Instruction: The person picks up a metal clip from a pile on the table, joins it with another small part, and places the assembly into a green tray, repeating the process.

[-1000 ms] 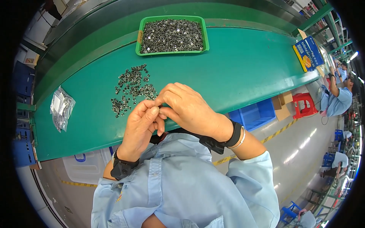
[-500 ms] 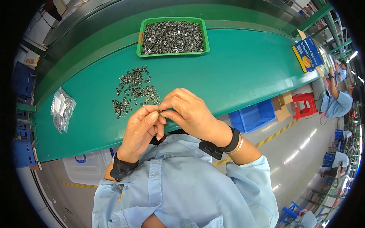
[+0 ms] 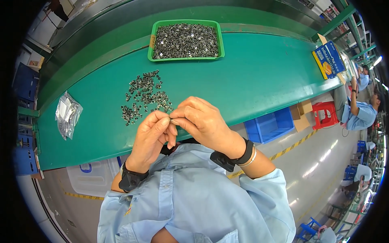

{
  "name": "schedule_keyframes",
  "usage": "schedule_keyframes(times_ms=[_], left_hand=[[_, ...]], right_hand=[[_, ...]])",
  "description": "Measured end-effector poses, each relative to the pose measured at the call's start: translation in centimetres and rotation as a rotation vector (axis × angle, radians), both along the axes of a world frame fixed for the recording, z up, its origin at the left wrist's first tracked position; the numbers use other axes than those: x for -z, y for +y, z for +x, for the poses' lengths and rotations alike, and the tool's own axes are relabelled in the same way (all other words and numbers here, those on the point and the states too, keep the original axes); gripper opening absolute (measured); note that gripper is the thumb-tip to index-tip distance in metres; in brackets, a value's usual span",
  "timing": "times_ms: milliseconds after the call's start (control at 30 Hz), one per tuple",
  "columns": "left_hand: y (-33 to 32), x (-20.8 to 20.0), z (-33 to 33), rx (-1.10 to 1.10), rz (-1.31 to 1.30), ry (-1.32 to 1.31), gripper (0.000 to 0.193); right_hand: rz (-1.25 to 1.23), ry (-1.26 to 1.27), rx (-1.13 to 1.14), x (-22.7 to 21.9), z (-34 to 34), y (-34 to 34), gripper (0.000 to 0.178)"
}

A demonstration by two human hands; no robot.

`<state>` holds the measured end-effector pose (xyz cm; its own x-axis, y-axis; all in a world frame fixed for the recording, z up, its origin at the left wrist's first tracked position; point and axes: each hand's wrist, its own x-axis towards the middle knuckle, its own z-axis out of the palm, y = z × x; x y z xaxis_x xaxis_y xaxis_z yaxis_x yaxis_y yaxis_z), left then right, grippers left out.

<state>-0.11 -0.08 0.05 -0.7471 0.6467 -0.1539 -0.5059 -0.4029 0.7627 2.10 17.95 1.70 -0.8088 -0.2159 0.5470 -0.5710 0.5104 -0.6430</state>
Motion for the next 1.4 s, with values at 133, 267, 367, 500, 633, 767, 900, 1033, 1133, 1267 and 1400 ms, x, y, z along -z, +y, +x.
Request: schedule_keyframes(times_ms=[133,267,367,500,633,767,900,1033,1133,1267,1400], left_hand=[[0.0,-0.2,0.1,-0.005,-0.012,0.004,0.015],[0.1,-0.1,0.3,-0.025,-0.023,0.029,0.014],[0.3,-0.2,0.3,-0.032,-0.041,0.042,0.014],[0.3,0.0,0.4,-0.035,-0.068,0.076,0.015],[0.4,-0.1,0.4,-0.038,-0.075,0.082,0.015],[0.3,-0.2,0.4,-0.046,-0.043,0.055,0.016],[0.4,-0.2,0.2,-0.033,-0.012,0.025,0.017],[0.5,-0.1,0.2,-0.013,0.000,0.002,0.017],[0.5,0.0,0.1,-0.005,0.009,-0.007,0.017],[0.5,0.3,-0.1,0.004,0.046,-0.041,0.018],[0.7,0.7,0.0,0.025,0.118,-0.123,0.016]], right_hand=[[-0.015,0.019,0.044,0.2,0.3,-0.4,0.019],[-0.066,-0.022,0.081,0.4,0.7,-0.8,0.019],[-0.124,-0.059,0.089,0.6,1.0,-0.9,0.019],[-0.099,-0.050,0.112,0.8,1.1,-1.0,0.018],[-0.110,-0.019,0.100,0.8,0.9,-0.9,0.018],[-0.041,0.028,0.101,0.9,0.6,-0.5,0.019],[0.005,0.071,0.106,0.6,0.6,-0.5,0.019],[-0.006,0.080,0.100,0.7,0.7,-0.6,0.018],[-0.008,0.065,0.108,0.8,0.8,-0.7,0.018],[-0.005,0.054,0.121,0.8,1.0,-0.7,0.019],[-0.025,0.052,0.124,0.9,1.2,-0.9,0.019]])
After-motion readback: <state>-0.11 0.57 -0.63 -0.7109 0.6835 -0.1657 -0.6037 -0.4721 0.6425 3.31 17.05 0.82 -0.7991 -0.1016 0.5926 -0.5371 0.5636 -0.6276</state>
